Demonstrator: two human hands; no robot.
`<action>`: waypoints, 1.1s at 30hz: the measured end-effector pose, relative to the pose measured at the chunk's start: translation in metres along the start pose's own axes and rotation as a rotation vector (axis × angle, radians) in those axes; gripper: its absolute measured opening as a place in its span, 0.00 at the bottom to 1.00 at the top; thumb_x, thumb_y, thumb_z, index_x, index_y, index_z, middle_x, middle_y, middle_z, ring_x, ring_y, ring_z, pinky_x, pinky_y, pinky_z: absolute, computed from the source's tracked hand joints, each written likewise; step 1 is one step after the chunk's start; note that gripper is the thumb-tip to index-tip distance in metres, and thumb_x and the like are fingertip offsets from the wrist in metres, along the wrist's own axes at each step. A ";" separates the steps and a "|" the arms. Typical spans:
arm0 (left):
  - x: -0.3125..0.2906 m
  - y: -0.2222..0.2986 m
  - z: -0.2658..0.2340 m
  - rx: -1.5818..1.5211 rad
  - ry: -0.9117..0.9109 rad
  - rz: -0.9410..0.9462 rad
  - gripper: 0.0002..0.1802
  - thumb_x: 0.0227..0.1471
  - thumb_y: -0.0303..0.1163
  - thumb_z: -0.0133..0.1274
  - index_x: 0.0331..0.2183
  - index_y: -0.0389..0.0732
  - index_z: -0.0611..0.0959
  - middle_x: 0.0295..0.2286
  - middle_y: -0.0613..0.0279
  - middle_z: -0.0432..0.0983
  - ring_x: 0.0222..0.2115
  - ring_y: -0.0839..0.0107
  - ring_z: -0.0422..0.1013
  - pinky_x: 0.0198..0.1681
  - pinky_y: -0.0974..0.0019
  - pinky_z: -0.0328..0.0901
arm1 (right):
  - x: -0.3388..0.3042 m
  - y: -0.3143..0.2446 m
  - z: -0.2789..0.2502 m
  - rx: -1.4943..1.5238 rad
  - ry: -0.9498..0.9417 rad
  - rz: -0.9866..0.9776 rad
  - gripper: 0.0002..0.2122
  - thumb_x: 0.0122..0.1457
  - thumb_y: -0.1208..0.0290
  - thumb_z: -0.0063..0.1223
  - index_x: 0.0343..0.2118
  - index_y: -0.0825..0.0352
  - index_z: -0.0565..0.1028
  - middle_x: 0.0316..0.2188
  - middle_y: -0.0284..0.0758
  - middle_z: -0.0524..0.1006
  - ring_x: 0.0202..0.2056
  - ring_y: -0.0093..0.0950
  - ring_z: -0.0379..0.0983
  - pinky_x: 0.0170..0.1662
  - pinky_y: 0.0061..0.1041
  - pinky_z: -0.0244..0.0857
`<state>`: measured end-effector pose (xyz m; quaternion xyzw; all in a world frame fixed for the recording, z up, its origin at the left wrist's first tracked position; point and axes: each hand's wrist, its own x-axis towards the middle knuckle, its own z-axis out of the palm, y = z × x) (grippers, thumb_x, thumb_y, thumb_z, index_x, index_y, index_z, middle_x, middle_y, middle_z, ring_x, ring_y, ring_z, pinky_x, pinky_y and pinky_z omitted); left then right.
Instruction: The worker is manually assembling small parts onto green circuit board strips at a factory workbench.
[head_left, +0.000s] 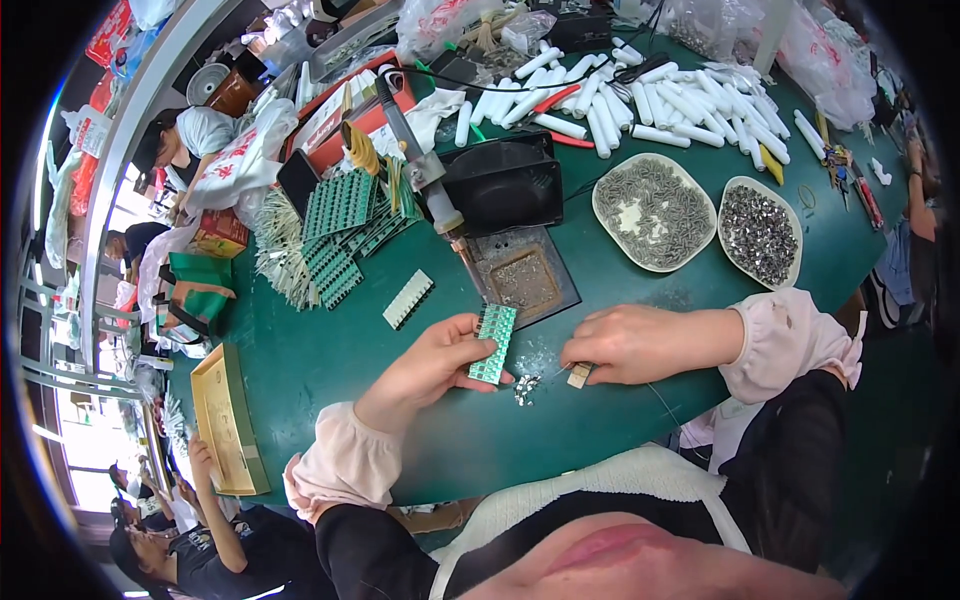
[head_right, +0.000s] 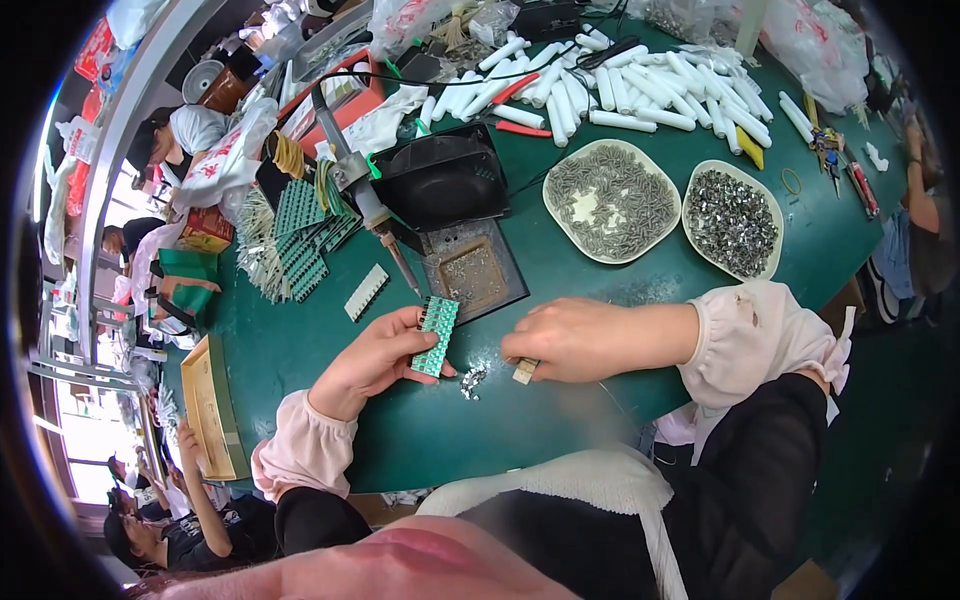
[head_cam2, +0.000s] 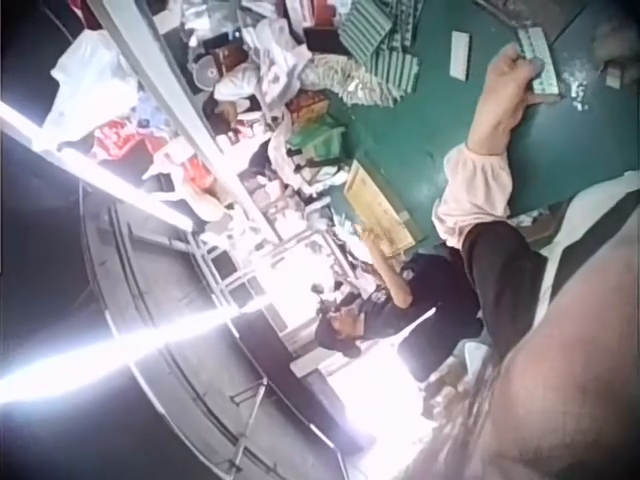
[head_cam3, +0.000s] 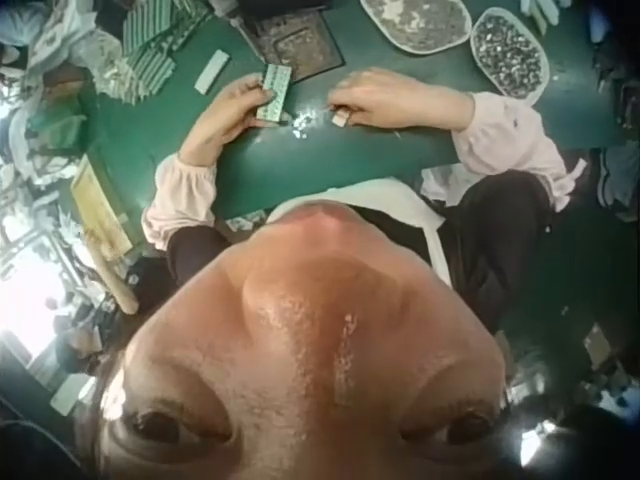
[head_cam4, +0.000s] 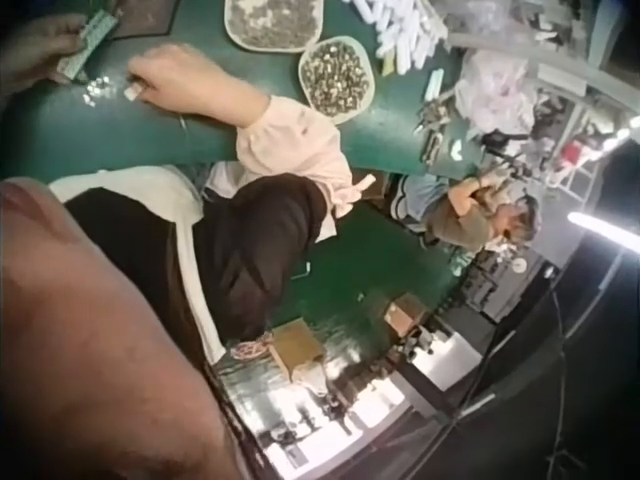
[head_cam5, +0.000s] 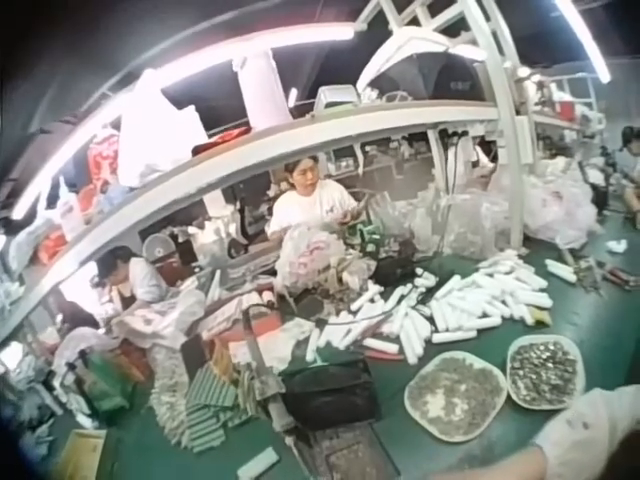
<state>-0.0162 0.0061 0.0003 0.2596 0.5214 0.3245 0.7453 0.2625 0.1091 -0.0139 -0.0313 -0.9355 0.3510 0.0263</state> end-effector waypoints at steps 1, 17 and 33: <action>0.001 -0.001 0.000 0.055 -0.013 -0.038 0.14 0.62 0.26 0.53 0.48 0.34 0.74 0.38 0.60 0.79 0.37 0.60 0.82 0.36 0.67 0.80 | 0.000 -0.001 -0.001 0.001 -0.003 0.002 0.12 0.53 0.69 0.61 0.38 0.66 0.74 0.33 0.41 0.78 0.41 0.44 0.76 0.41 0.44 0.71; -0.004 -0.018 0.019 0.075 -0.024 0.067 0.21 0.62 0.28 0.54 0.55 0.37 0.71 0.43 0.61 0.80 0.41 0.73 0.79 0.40 0.71 0.78 | 0.034 -0.026 -0.004 0.097 0.274 0.067 0.09 0.55 0.65 0.63 0.32 0.64 0.76 0.23 0.39 0.79 0.27 0.43 0.77 0.30 0.41 0.68; -0.003 -0.025 0.019 0.022 -0.045 0.109 0.24 0.59 0.21 0.55 0.56 0.35 0.70 0.42 0.60 0.81 0.38 0.71 0.80 0.40 0.68 0.79 | 0.035 -0.017 0.021 0.059 0.408 -0.011 0.13 0.52 0.67 0.68 0.37 0.62 0.76 0.22 0.36 0.76 0.25 0.38 0.76 0.28 0.36 0.68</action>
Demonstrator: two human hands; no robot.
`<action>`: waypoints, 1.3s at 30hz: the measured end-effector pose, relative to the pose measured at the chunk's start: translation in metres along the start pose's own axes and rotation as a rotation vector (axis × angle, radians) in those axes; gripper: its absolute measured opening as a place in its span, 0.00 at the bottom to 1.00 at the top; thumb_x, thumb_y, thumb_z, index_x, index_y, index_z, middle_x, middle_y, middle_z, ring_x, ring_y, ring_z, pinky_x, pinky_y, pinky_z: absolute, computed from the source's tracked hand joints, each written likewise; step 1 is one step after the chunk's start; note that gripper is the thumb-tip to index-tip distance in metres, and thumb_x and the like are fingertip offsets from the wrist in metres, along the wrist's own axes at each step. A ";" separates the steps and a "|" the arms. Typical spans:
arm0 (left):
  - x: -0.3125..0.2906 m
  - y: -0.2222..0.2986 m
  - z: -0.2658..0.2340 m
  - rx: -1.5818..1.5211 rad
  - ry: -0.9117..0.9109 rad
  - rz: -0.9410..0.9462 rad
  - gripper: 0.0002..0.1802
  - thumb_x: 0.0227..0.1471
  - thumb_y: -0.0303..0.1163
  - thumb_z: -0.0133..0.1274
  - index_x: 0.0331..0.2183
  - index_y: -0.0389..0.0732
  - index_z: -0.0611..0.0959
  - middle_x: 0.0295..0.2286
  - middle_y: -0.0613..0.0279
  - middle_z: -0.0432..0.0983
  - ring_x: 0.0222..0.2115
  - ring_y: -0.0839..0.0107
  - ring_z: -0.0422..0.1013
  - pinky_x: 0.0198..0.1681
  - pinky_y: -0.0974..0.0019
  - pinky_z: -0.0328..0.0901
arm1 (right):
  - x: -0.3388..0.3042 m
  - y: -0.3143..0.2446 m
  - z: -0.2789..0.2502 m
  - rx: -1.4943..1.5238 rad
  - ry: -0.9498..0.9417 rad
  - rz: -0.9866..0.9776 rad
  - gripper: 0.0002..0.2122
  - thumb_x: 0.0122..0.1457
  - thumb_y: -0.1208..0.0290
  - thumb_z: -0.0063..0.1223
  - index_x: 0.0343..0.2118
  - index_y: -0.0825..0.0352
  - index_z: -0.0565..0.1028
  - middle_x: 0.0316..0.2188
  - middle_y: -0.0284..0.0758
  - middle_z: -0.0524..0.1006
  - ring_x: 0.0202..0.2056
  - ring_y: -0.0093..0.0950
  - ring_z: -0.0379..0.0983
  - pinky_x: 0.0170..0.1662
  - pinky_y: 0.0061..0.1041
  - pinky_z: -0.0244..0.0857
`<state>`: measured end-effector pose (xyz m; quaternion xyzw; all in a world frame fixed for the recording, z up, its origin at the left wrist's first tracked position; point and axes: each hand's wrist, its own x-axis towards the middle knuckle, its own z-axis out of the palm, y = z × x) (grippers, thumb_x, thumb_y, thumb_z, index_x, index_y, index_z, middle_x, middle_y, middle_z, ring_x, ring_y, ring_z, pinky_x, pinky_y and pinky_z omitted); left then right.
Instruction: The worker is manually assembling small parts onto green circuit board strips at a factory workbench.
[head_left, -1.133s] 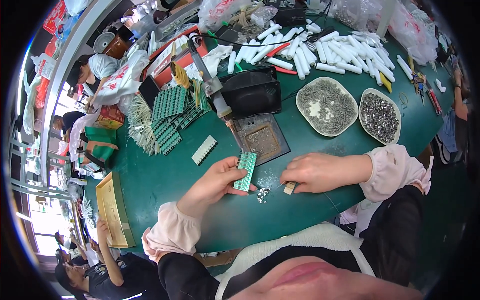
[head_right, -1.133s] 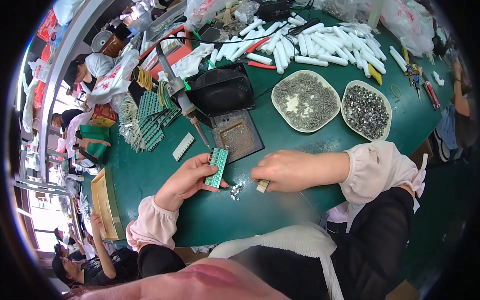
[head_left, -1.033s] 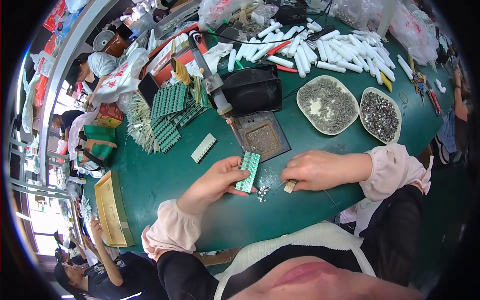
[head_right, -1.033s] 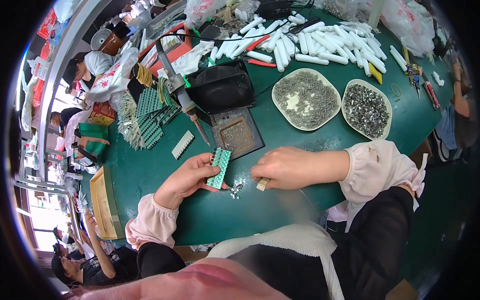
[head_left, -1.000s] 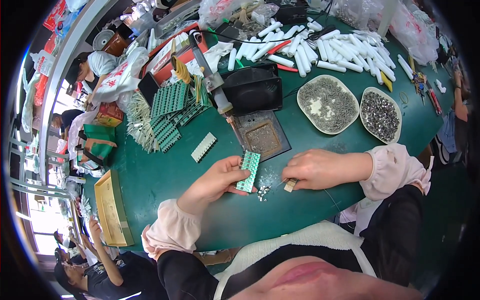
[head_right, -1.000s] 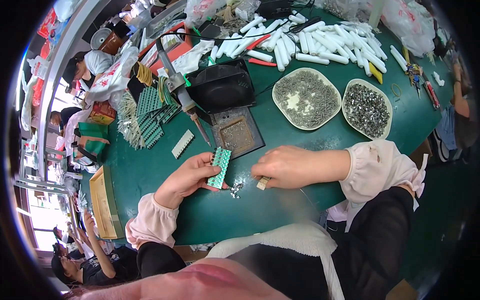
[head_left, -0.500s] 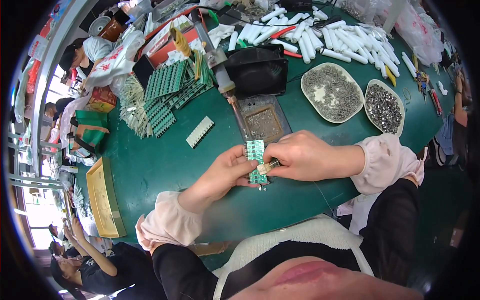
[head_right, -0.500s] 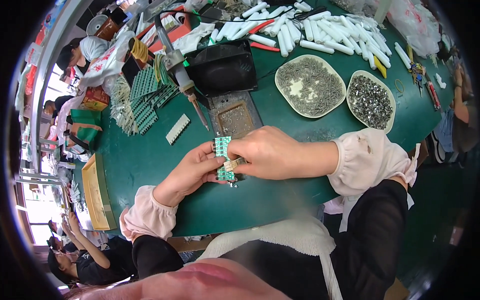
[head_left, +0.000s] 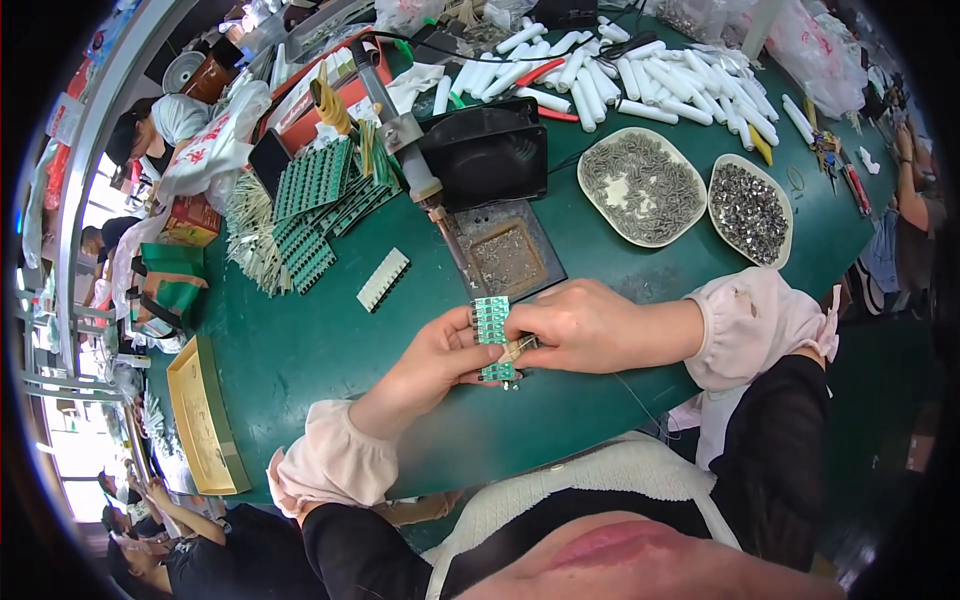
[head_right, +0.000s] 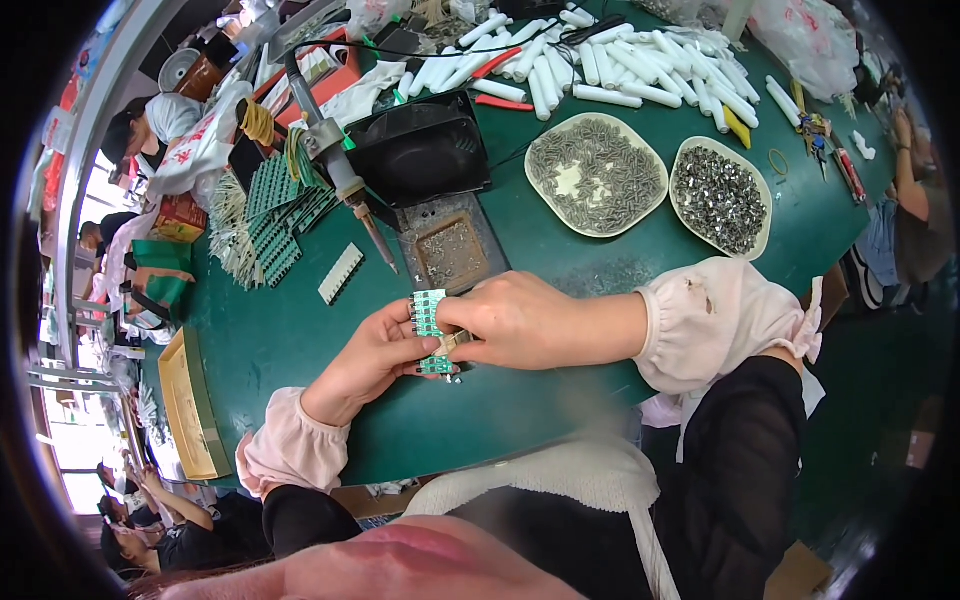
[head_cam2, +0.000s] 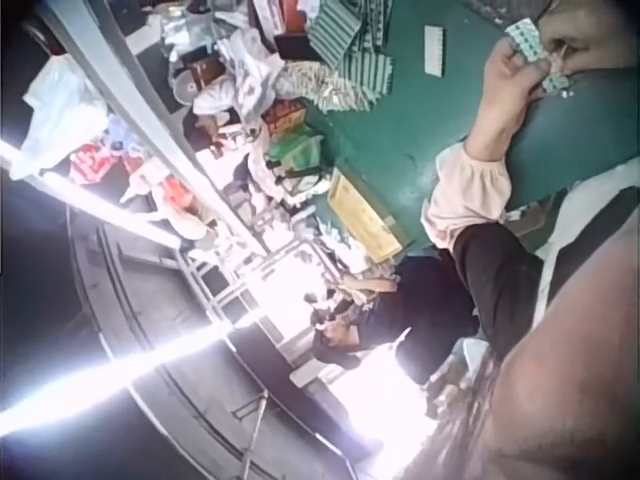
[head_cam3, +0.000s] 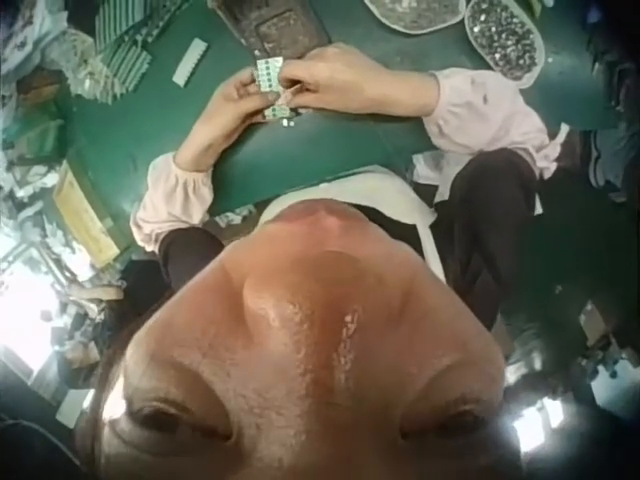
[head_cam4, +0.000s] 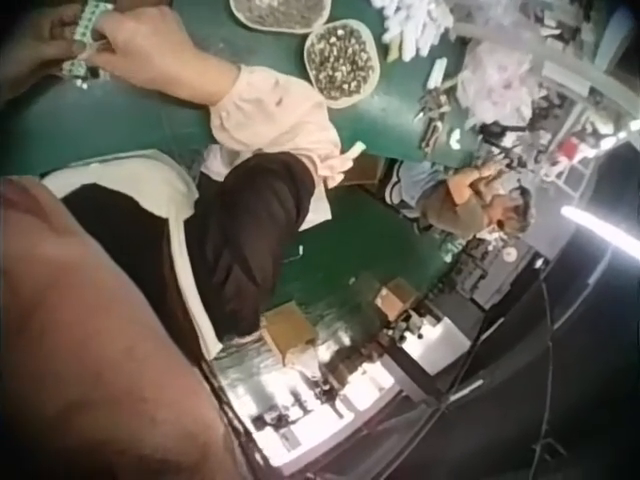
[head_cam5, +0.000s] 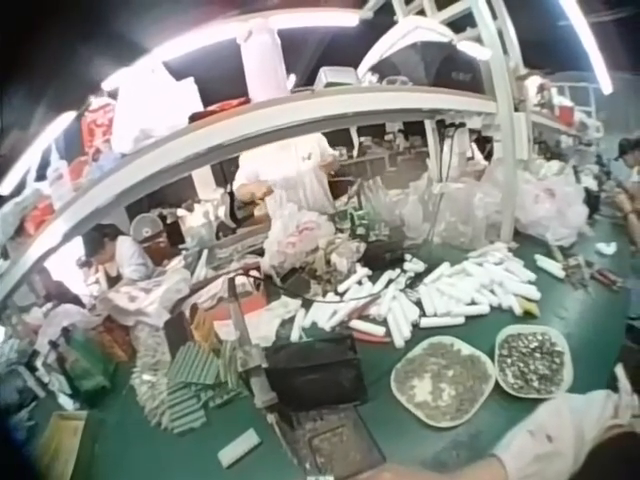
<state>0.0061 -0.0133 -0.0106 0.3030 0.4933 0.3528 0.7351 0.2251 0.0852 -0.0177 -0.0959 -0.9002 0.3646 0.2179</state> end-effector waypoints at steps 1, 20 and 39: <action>0.001 -0.001 0.000 -0.012 -0.006 -0.004 0.24 0.59 0.21 0.55 0.56 0.35 0.71 0.42 0.60 0.81 0.38 0.71 0.80 0.40 0.68 0.79 | -0.001 0.000 -0.001 0.012 0.001 0.008 0.13 0.52 0.67 0.68 0.37 0.61 0.76 0.21 0.35 0.76 0.24 0.38 0.76 0.27 0.36 0.68; 0.006 -0.003 -0.010 -0.071 0.179 0.214 0.20 0.60 0.26 0.57 0.53 0.38 0.74 0.44 0.63 0.81 0.42 0.76 0.78 0.40 0.70 0.77 | -0.002 0.002 -0.006 -0.030 -0.148 0.033 0.09 0.50 0.80 0.62 0.34 0.70 0.75 0.29 0.40 0.75 0.34 0.41 0.74 0.39 0.37 0.67; 0.005 0.000 -0.003 -0.060 0.151 0.186 0.16 0.60 0.26 0.56 0.49 0.38 0.75 0.42 0.62 0.81 0.40 0.76 0.78 0.44 0.70 0.73 | 0.005 -0.009 -0.019 0.014 -0.196 0.088 0.06 0.52 0.80 0.62 0.31 0.69 0.76 0.26 0.38 0.76 0.27 0.36 0.75 0.31 0.31 0.68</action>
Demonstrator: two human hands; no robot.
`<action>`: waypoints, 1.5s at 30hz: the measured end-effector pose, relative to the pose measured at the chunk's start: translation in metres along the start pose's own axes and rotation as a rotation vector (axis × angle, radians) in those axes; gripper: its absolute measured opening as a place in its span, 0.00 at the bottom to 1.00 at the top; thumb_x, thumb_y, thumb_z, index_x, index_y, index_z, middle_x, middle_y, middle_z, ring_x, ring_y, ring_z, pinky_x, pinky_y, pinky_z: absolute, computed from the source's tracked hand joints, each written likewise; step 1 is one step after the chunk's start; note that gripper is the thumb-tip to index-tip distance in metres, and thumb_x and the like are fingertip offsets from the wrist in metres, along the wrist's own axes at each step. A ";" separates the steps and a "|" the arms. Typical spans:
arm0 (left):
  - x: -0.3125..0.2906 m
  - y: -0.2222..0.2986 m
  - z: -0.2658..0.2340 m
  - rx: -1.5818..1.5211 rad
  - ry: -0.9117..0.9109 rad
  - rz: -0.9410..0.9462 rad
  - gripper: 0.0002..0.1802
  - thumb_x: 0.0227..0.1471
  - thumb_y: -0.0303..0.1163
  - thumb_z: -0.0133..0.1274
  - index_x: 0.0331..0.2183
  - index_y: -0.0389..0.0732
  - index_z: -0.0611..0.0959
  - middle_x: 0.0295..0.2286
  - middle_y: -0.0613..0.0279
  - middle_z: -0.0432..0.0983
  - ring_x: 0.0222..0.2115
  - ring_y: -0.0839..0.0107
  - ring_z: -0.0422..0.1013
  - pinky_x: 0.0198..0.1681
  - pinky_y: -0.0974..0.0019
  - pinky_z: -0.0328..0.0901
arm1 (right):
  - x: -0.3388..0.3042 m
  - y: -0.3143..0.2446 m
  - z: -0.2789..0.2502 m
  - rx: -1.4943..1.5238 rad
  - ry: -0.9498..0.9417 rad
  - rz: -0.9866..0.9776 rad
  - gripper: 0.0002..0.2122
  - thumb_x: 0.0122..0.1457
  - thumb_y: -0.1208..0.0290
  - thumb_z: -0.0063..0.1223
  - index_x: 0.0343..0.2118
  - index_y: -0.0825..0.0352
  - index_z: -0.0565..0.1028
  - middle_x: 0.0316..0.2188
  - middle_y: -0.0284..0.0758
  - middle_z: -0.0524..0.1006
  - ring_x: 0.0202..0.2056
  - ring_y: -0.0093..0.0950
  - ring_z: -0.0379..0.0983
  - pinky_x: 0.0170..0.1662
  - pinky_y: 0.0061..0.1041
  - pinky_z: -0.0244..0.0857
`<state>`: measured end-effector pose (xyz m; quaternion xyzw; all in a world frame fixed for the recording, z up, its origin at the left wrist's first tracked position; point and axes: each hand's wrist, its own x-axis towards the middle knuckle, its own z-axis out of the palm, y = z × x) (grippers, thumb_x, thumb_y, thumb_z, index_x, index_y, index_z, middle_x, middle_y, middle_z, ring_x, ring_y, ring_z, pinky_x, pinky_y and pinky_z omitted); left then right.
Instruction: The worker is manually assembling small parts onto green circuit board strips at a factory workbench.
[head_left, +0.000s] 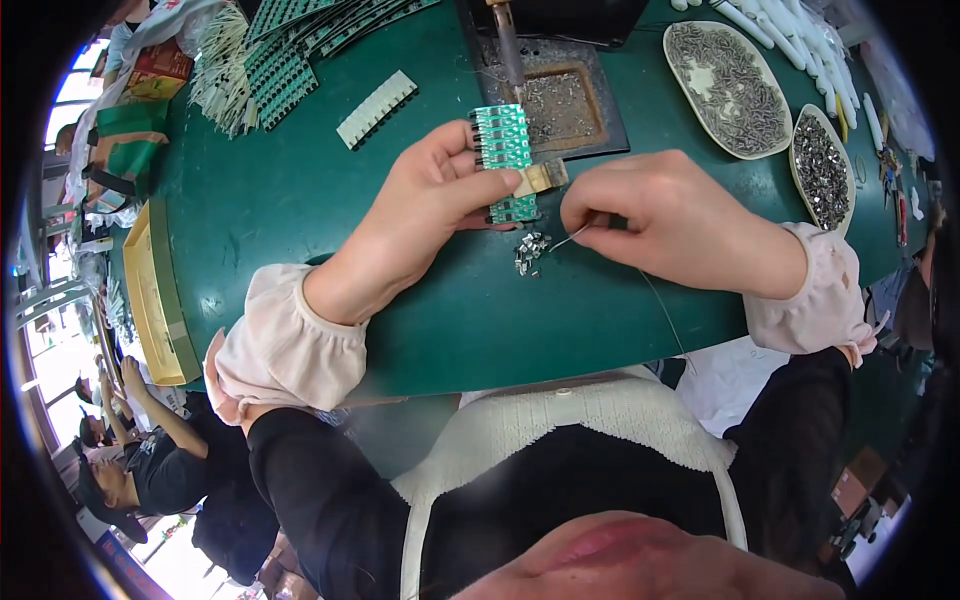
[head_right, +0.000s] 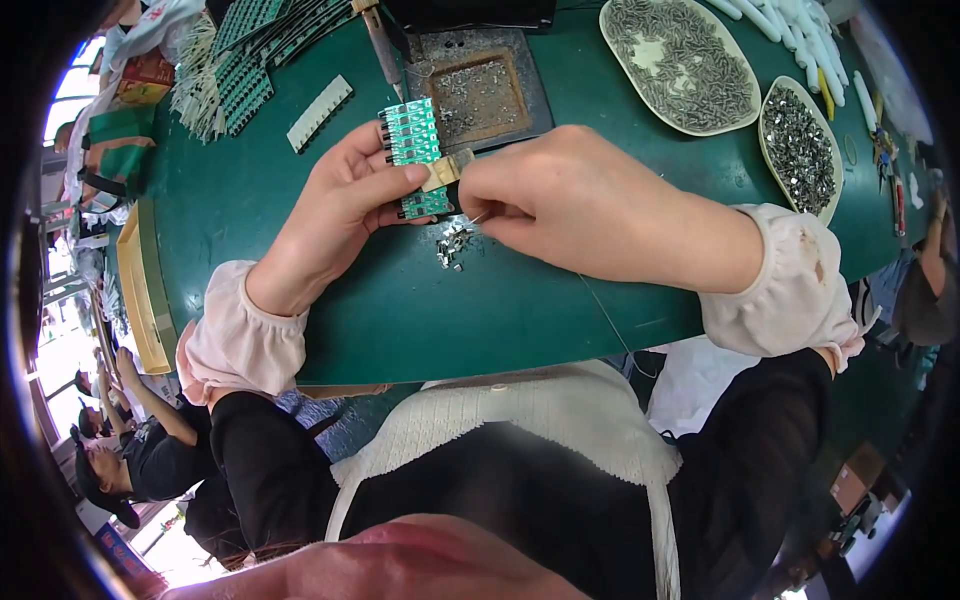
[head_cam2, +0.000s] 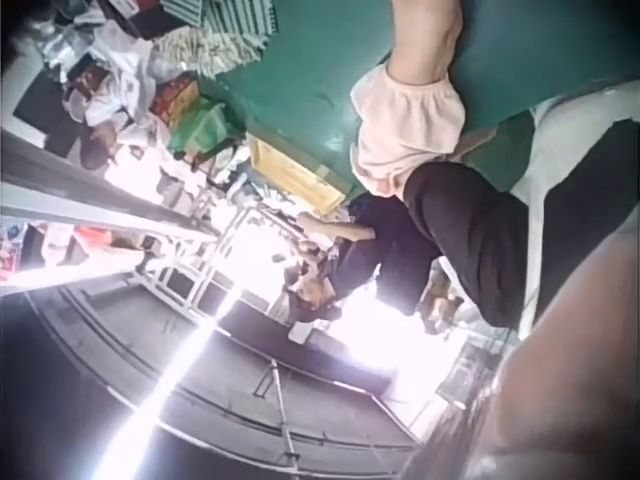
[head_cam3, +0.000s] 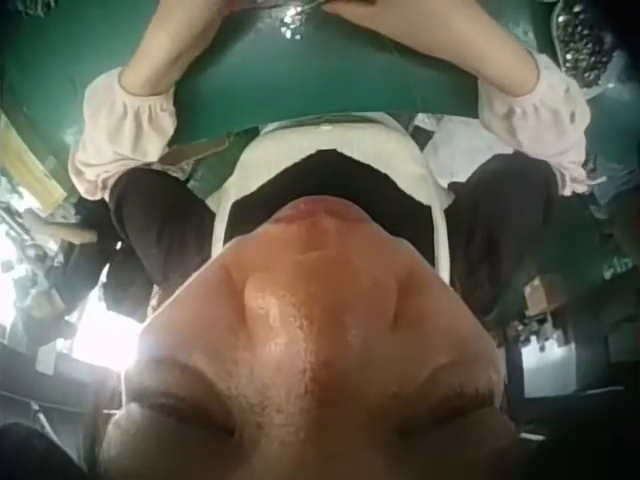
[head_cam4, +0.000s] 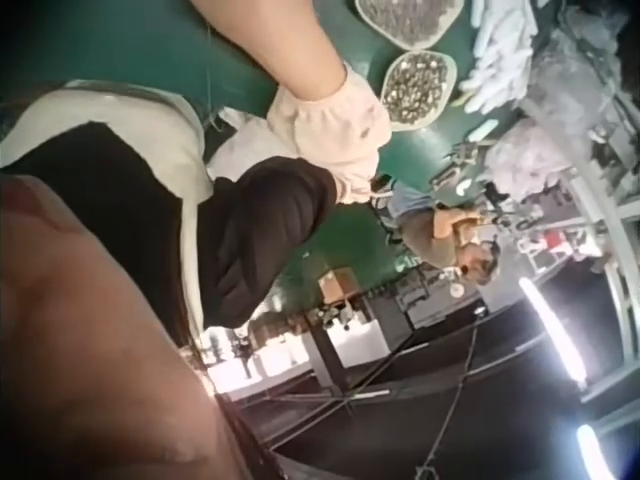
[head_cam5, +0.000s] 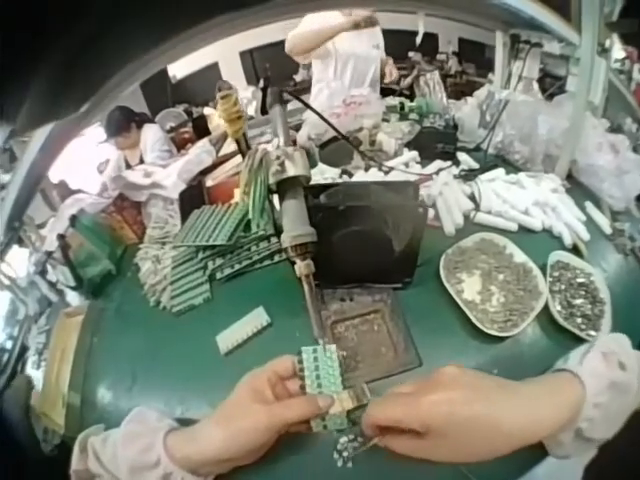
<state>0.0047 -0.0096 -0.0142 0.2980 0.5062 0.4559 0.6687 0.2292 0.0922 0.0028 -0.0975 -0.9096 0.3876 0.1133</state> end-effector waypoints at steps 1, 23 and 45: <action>0.001 0.000 0.001 0.011 -0.014 -0.010 0.16 0.60 0.26 0.56 0.49 0.38 0.75 0.42 0.62 0.81 0.40 0.76 0.78 0.45 0.70 0.73 | 0.001 -0.001 -0.004 0.037 0.019 -0.024 0.06 0.52 0.81 0.62 0.32 0.69 0.77 0.26 0.36 0.77 0.26 0.32 0.75 0.29 0.28 0.68; 0.001 0.001 0.005 0.062 -0.018 0.014 0.15 0.59 0.22 0.55 0.48 0.41 0.76 0.38 0.73 0.81 0.32 0.87 0.73 0.32 0.81 0.63 | 0.016 0.000 -0.017 -0.125 0.283 -0.072 0.07 0.52 0.80 0.65 0.32 0.69 0.78 0.27 0.35 0.77 0.27 0.29 0.76 0.27 0.25 0.68; 0.000 -0.008 0.001 -0.014 -0.077 0.005 0.20 0.60 0.23 0.55 0.53 0.39 0.73 0.40 0.66 0.81 0.38 0.78 0.78 0.38 0.72 0.76 | 0.012 0.012 0.005 -0.006 0.306 -0.155 0.06 0.51 0.76 0.63 0.32 0.68 0.78 0.28 0.37 0.77 0.31 0.38 0.76 0.31 0.35 0.70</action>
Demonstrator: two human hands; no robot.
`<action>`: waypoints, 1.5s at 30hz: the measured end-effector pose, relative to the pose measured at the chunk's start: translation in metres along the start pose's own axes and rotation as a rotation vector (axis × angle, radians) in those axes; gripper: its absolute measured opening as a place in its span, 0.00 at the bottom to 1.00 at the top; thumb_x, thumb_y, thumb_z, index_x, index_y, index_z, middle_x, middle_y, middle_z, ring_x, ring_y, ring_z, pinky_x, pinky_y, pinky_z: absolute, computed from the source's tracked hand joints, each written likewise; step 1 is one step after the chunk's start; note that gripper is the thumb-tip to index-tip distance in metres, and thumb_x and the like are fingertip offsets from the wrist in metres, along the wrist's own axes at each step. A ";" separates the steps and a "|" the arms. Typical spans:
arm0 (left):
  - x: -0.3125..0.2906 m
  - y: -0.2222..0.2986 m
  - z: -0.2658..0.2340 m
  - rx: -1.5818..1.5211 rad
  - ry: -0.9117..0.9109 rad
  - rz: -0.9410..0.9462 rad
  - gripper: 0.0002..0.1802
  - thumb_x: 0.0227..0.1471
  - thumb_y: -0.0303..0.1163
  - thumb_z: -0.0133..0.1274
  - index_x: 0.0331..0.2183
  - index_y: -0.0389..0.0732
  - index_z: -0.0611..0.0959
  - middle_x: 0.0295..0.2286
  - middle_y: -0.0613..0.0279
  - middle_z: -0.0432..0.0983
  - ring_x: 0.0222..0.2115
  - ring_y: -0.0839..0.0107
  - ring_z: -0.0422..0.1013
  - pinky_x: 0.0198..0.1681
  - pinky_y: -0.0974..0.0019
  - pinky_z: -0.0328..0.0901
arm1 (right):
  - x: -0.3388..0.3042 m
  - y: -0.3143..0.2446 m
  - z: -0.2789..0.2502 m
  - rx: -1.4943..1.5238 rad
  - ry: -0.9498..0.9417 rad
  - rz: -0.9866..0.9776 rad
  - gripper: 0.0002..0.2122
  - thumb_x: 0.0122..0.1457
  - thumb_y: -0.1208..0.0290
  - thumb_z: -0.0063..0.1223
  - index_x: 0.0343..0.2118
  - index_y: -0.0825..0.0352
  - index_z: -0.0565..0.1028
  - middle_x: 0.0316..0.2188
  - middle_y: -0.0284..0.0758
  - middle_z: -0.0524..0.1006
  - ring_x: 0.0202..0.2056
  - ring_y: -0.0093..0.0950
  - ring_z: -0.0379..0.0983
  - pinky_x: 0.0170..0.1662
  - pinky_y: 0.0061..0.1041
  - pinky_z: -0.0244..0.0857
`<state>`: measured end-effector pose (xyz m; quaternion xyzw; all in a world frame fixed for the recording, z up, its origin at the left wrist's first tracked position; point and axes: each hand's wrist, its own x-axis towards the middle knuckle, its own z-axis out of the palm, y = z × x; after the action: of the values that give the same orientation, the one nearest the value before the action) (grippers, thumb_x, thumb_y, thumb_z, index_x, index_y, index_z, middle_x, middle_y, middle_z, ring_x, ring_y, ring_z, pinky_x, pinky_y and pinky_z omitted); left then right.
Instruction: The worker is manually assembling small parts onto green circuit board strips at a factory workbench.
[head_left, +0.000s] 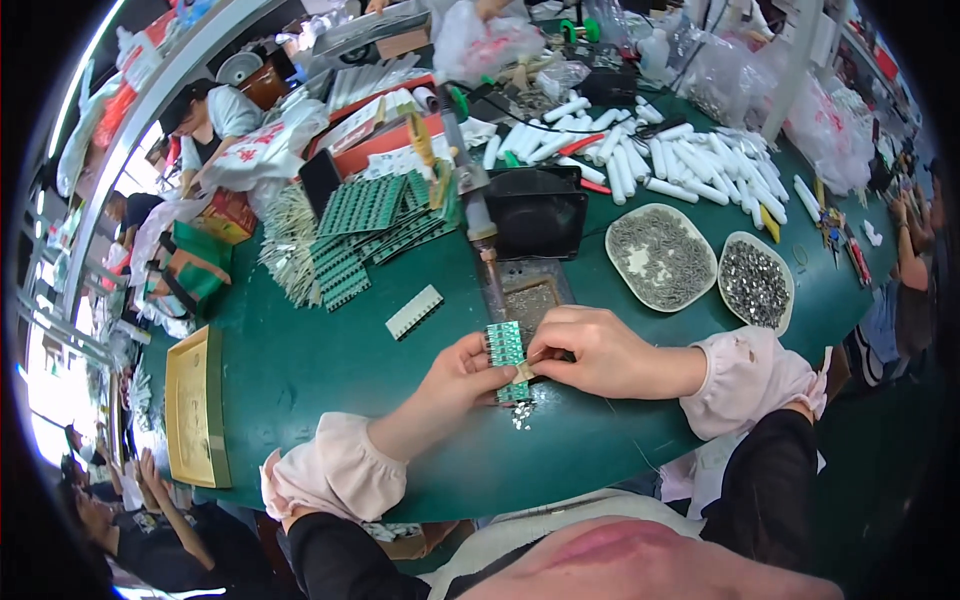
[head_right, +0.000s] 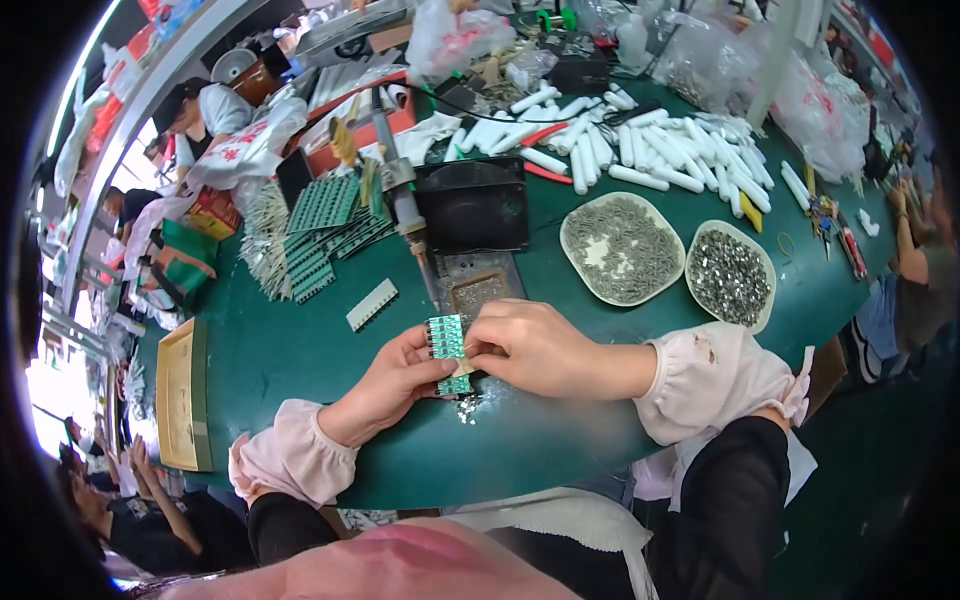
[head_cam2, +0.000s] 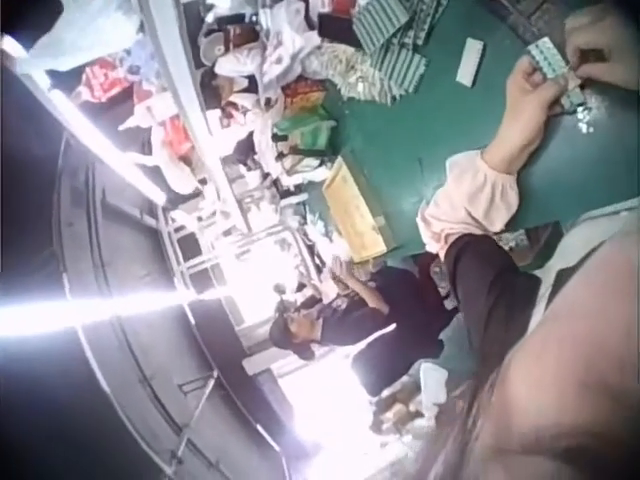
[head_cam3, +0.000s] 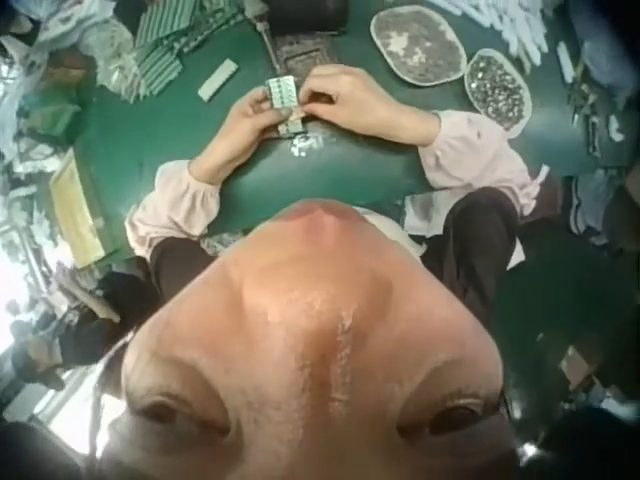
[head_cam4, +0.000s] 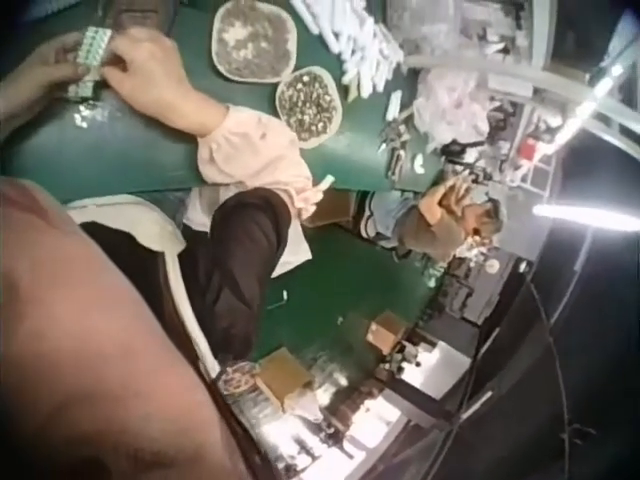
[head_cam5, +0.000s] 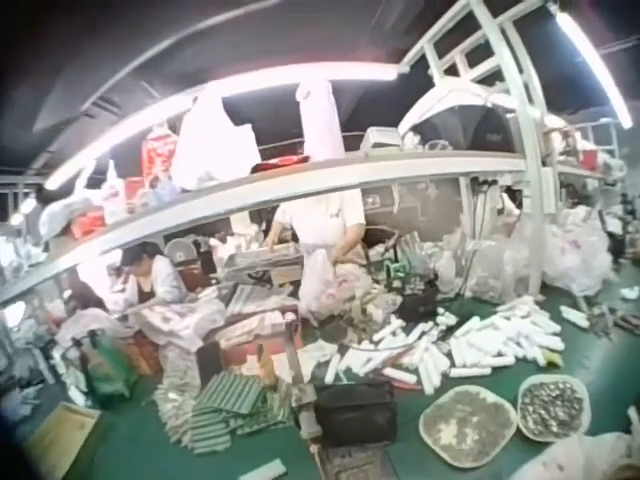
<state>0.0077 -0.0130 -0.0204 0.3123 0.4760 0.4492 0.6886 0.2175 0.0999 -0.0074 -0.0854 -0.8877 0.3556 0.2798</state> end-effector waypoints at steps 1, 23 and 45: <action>0.000 0.000 -0.001 -0.006 0.014 0.011 0.20 0.60 0.23 0.55 0.53 0.39 0.73 0.40 0.66 0.81 0.38 0.78 0.78 0.38 0.72 0.76 | 0.000 0.000 0.000 0.000 0.001 0.016 0.06 0.51 0.76 0.63 0.31 0.68 0.78 0.28 0.37 0.77 0.31 0.38 0.76 0.32 0.35 0.70; 0.001 -0.008 -0.008 -0.061 0.010 -0.016 0.20 0.59 0.26 0.57 0.52 0.41 0.74 0.42 0.64 0.81 0.41 0.73 0.78 0.43 0.66 0.77 | -0.002 -0.012 0.002 -0.102 -0.056 0.032 0.09 0.56 0.68 0.63 0.37 0.66 0.79 0.31 0.37 0.77 0.35 0.38 0.75 0.40 0.34 0.70; 0.009 -0.012 -0.009 -0.030 0.004 0.027 0.15 0.55 0.27 0.60 0.45 0.38 0.77 0.38 0.66 0.79 0.39 0.76 0.76 0.41 0.63 0.77 | -0.003 -0.001 0.009 -0.197 -0.062 0.137 0.13 0.50 0.77 0.70 0.39 0.70 0.80 0.18 0.28 0.73 0.20 0.14 0.66 0.24 0.18 0.62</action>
<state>0.0041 -0.0100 -0.0374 0.3071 0.4663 0.4662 0.6862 0.2150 0.0929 -0.0133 -0.1622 -0.9186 0.2873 0.2175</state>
